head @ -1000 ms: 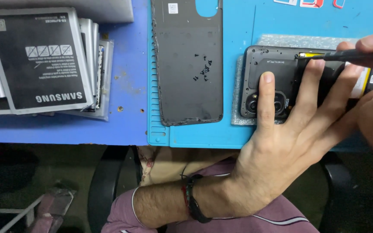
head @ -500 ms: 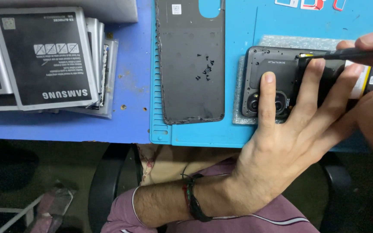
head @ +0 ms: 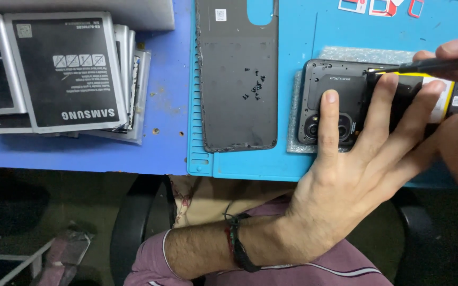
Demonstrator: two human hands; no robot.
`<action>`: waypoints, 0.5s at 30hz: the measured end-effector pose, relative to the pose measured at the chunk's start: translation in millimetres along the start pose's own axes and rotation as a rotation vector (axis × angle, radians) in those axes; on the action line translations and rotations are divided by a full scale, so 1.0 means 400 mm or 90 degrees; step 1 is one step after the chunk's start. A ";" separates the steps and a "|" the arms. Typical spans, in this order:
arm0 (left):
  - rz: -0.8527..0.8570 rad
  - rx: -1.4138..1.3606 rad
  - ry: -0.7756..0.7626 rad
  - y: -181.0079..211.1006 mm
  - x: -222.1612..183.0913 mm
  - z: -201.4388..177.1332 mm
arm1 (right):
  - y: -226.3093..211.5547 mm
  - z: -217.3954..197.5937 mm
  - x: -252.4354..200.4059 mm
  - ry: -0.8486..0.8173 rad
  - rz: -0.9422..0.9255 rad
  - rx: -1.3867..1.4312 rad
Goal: Reassembling a smartphone by positioning the internal housing and securing it with multiple screws using a screwdriver.
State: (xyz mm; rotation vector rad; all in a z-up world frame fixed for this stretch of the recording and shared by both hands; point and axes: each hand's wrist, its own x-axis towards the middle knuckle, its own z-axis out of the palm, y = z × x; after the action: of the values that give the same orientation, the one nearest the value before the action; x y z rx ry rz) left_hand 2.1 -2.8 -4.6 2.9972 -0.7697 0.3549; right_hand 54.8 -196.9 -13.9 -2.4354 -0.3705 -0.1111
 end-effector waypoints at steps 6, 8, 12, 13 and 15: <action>-0.001 -0.001 0.001 0.000 -0.001 0.001 | -0.011 0.001 0.006 -0.011 0.085 0.035; -0.010 0.003 0.024 0.004 0.000 0.006 | 0.008 0.013 0.007 0.016 0.076 0.016; 0.028 -0.006 -0.033 -0.003 -0.001 -0.002 | -0.001 -0.003 0.033 -0.025 -0.013 -0.004; 0.006 -0.023 -0.009 0.001 -0.002 0.001 | -0.005 -0.007 0.038 -0.032 -0.022 -0.007; -0.013 -0.038 0.016 0.000 0.000 -0.002 | -0.016 -0.016 0.046 -0.036 -0.030 -0.010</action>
State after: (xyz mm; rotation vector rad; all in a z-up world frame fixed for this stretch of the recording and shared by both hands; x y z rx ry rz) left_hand 1.9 -2.9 -3.9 2.9376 -0.7328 0.3612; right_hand 70.6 -191.7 -2.0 -2.4494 -0.4543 -0.0650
